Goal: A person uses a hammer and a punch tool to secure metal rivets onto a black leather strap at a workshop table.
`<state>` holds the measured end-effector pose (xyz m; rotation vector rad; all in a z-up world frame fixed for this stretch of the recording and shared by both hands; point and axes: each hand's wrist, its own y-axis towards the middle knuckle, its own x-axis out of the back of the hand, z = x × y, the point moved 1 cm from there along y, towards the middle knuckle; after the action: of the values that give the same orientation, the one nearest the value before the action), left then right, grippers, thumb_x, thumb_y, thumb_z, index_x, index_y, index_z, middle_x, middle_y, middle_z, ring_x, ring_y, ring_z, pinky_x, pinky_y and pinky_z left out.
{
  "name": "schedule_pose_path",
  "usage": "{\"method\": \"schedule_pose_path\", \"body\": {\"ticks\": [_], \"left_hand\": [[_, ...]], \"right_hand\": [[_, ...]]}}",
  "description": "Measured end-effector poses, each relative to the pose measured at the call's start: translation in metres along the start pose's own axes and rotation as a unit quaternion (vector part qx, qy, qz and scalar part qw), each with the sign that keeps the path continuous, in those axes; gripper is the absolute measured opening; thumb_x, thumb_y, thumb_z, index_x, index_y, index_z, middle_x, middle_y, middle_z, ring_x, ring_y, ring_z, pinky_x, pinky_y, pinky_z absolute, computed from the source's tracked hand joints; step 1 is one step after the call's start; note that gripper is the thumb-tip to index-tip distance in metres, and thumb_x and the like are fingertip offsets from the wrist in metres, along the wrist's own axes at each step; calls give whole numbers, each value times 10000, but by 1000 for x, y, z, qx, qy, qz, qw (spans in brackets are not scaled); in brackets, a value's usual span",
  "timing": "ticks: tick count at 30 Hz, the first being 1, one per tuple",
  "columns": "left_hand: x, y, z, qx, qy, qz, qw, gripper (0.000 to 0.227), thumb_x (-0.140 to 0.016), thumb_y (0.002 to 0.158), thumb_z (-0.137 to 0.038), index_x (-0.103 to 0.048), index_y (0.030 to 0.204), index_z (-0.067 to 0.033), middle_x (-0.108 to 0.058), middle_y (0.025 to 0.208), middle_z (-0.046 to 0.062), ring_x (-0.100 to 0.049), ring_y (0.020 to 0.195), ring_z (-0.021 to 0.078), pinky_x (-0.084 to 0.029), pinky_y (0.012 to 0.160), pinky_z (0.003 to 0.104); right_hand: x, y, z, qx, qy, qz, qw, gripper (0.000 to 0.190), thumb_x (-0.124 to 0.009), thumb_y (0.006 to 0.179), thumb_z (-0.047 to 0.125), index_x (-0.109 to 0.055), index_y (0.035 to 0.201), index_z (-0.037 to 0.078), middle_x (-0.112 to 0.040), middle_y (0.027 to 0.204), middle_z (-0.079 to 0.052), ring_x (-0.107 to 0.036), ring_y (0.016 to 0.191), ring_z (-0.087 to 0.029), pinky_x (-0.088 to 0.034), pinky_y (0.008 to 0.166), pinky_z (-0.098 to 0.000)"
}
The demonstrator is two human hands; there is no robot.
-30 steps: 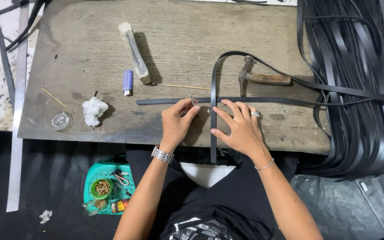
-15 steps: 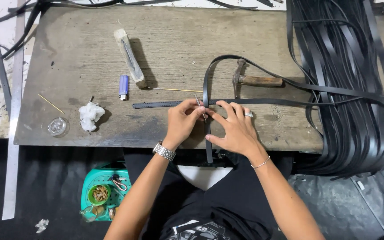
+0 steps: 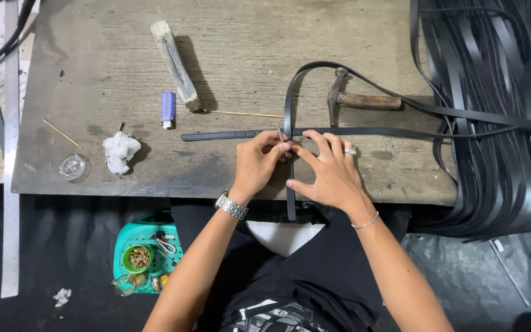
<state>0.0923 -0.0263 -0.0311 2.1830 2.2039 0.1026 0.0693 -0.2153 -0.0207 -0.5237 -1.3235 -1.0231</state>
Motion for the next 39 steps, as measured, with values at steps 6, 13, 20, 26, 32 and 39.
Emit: {"method": "schedule_pose_path", "body": {"ticks": [6,13,20,26,32,39], "left_hand": [[0,0,-1,-19,16,3,1000,143,-793,880,-66,-750,1006,-14,-784,828,153,-773,678,229,-653,609,308],[1,1,-3,-52,75,13,996,113,-800,880,-132,-756,971,-82,-784,773,77,-756,641,164,-629,626,293],[2,-4,5,-78,116,18,990,126,-822,869,-192,-770,944,-106,-782,758,68,-762,670,189,-611,634,301],[6,-6,7,-109,152,53,981,137,-812,876,-183,-746,940,-82,-776,770,108,-763,723,309,-601,650,372],[3,-7,8,-124,168,72,975,167,-808,875,-198,-715,916,-66,-769,779,127,-755,750,348,-599,666,407],[4,-9,16,-149,199,86,965,146,-779,892,-213,-699,930,-97,-774,806,114,-753,806,342,-609,679,421]], "right_hand": [[2,1,1,0,5,-5,1000,666,-641,816,660,-621,1303,206,-454,1431,-93,-414,1261,-347,-278,999,-528],[5,2,3,0,7,2,1000,666,-638,820,664,-626,1297,201,-455,1428,-97,-414,1270,-355,-279,1012,-533],[3,0,3,2,2,-9,1000,636,-650,817,655,-640,1242,182,-462,1429,-88,-424,1264,-346,-293,1003,-532],[3,-2,2,13,9,-45,999,696,-673,813,630,-614,1348,190,-501,1406,-88,-450,1259,-334,-316,1016,-527],[-9,3,-54,-34,71,-193,978,380,-587,987,332,-668,1291,120,-577,1249,-104,-502,1195,-312,-378,1033,-471],[8,15,-108,-123,-156,-101,975,478,-663,987,191,-587,1431,30,-545,1309,-142,-457,1303,-319,-270,1064,-542]]}}
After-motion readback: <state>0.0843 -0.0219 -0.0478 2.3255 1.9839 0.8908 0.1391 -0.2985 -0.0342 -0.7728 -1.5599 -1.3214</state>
